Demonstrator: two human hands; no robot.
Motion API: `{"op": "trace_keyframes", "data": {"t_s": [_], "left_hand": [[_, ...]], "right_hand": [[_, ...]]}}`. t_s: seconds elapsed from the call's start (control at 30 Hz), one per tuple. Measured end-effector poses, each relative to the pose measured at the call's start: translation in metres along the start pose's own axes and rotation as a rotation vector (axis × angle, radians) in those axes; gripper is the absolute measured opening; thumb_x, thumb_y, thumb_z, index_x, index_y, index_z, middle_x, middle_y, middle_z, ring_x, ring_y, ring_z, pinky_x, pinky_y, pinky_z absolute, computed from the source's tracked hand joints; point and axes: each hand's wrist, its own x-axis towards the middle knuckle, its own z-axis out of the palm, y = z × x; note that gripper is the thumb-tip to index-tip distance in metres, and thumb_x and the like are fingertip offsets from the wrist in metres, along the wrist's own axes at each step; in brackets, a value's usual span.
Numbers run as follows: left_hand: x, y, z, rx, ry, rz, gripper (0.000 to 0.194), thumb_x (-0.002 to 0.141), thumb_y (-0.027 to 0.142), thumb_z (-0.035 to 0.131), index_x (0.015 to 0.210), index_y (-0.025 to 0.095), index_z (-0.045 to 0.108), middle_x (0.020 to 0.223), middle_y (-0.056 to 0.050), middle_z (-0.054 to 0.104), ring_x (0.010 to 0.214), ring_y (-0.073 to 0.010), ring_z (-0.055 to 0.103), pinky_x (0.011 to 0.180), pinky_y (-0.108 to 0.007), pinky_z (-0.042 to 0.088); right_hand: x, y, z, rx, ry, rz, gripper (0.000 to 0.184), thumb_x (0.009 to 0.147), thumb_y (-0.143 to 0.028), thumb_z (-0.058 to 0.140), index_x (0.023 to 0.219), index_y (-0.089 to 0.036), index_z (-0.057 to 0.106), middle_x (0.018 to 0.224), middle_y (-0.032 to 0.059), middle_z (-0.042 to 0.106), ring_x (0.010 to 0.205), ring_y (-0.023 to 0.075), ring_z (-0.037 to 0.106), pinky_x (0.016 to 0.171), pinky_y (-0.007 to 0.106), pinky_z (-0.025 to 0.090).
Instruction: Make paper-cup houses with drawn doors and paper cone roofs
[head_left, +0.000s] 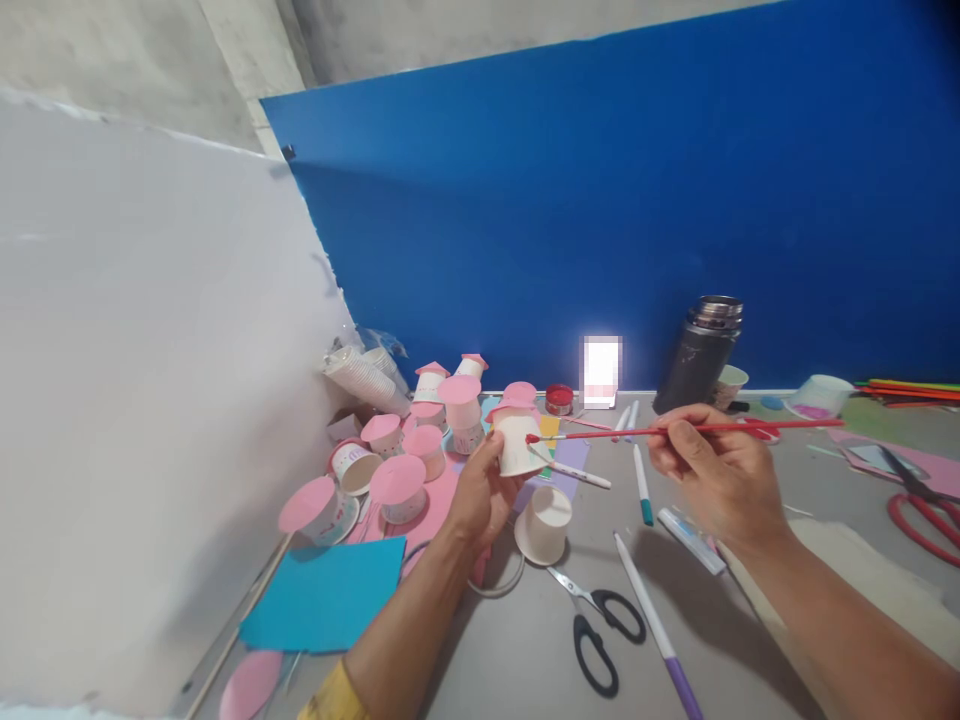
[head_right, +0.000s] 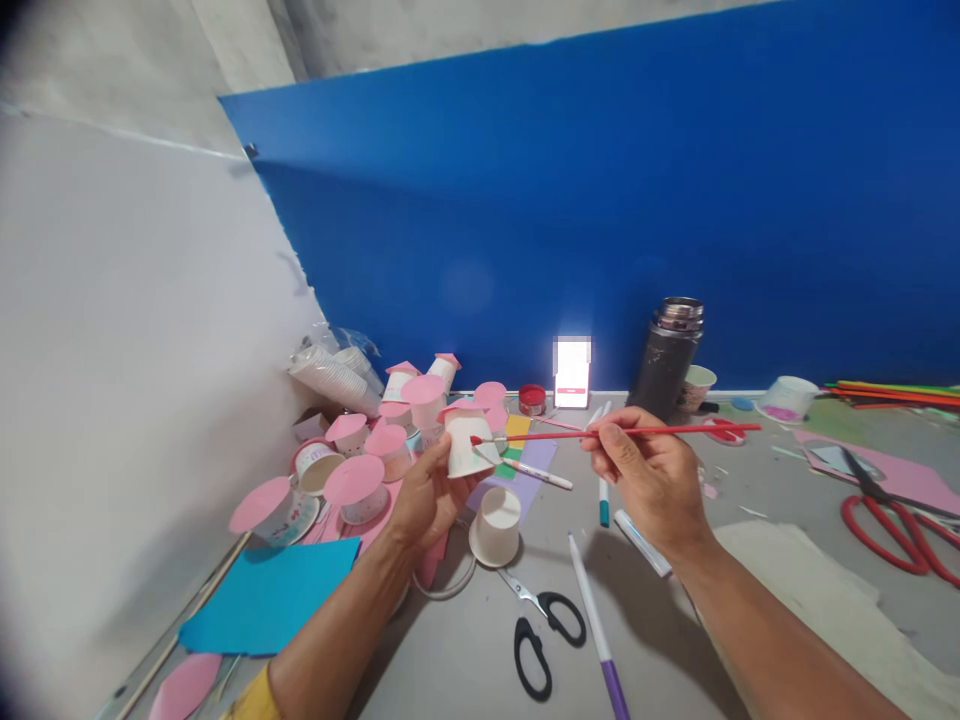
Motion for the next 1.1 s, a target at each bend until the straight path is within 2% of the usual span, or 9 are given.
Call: {"op": "trace_keyframes", "data": {"t_s": [0.17, 0.4, 0.6, 0.73, 0.9, 1.1], "left_hand": [[-0.0007, -0.0002, -0.0013, 0.008, -0.032, 0.007, 0.028, 0.098, 0.031, 0.060, 0.111, 0.011, 0.074, 0.108, -0.013, 0.078, 0.096, -0.0236, 0.073, 0.084, -0.035, 0.061], [-0.0009, 0.0003, -0.0017, 0.006, -0.007, 0.008, 0.027, 0.096, 0.031, 0.063, 0.109, 0.011, 0.074, 0.105, -0.012, 0.078, 0.090, -0.0229, 0.074, 0.078, -0.033, 0.061], [-0.0016, 0.0003, -0.0014, 0.020, 0.014, 0.013, 0.026, 0.093, 0.028, 0.065, 0.112, 0.012, 0.074, 0.111, -0.013, 0.078, 0.100, -0.0253, 0.073, 0.086, -0.037, 0.061], [-0.0009, -0.0010, -0.0030, 0.041, 0.006, 0.044, 0.029, 0.088, 0.025, 0.070, 0.115, 0.012, 0.073, 0.110, -0.011, 0.078, 0.101, -0.0240, 0.073, 0.090, -0.037, 0.060], [0.0000, -0.0016, -0.0055, 0.061, 0.012, 0.049, 0.026, 0.086, 0.026, 0.074, 0.109, 0.015, 0.074, 0.106, -0.009, 0.078, 0.095, -0.0227, 0.073, 0.083, -0.034, 0.060], [-0.0009, -0.0022, -0.0066, 0.084, -0.006, 0.049, 0.031, 0.083, 0.033, 0.080, 0.109, 0.018, 0.074, 0.105, -0.009, 0.079, 0.096, -0.0242, 0.073, 0.082, -0.033, 0.059]], "right_hand": [[0.0015, -0.0011, -0.0009, 0.010, 0.023, -0.016, 0.035, 0.073, -0.052, 0.089, 0.079, -0.020, 0.075, 0.064, 0.0024, 0.067, 0.050, 0.0108, 0.051, 0.046, 0.024, 0.039], [0.0022, 0.0009, -0.0015, -0.003, 0.024, 0.001, 0.034, 0.074, -0.052, 0.088, 0.079, -0.021, 0.074, 0.064, 0.0027, 0.066, 0.050, 0.0114, 0.051, 0.045, 0.025, 0.038], [0.0015, 0.0003, -0.0023, 0.042, 0.020, -0.011, 0.030, 0.077, -0.048, 0.087, 0.080, -0.021, 0.075, 0.064, 0.0018, 0.065, 0.051, 0.0106, 0.050, 0.047, 0.025, 0.040], [-0.0025, 0.0016, -0.0007, -0.003, 0.008, -0.039, 0.032, 0.077, -0.050, 0.086, 0.081, -0.021, 0.073, 0.064, 0.0020, 0.066, 0.051, 0.0112, 0.051, 0.045, 0.025, 0.039], [-0.0054, 0.0046, 0.0004, -0.089, -0.014, -0.050, 0.033, 0.081, -0.052, 0.083, 0.084, -0.021, 0.072, 0.067, 0.0030, 0.067, 0.052, 0.0125, 0.053, 0.044, 0.025, 0.041], [-0.0038, -0.0011, 0.0030, -0.043, 0.031, -0.051, 0.034, 0.077, -0.053, 0.086, 0.081, -0.021, 0.073, 0.064, 0.0024, 0.066, 0.050, 0.0120, 0.051, 0.043, 0.025, 0.038]]}}
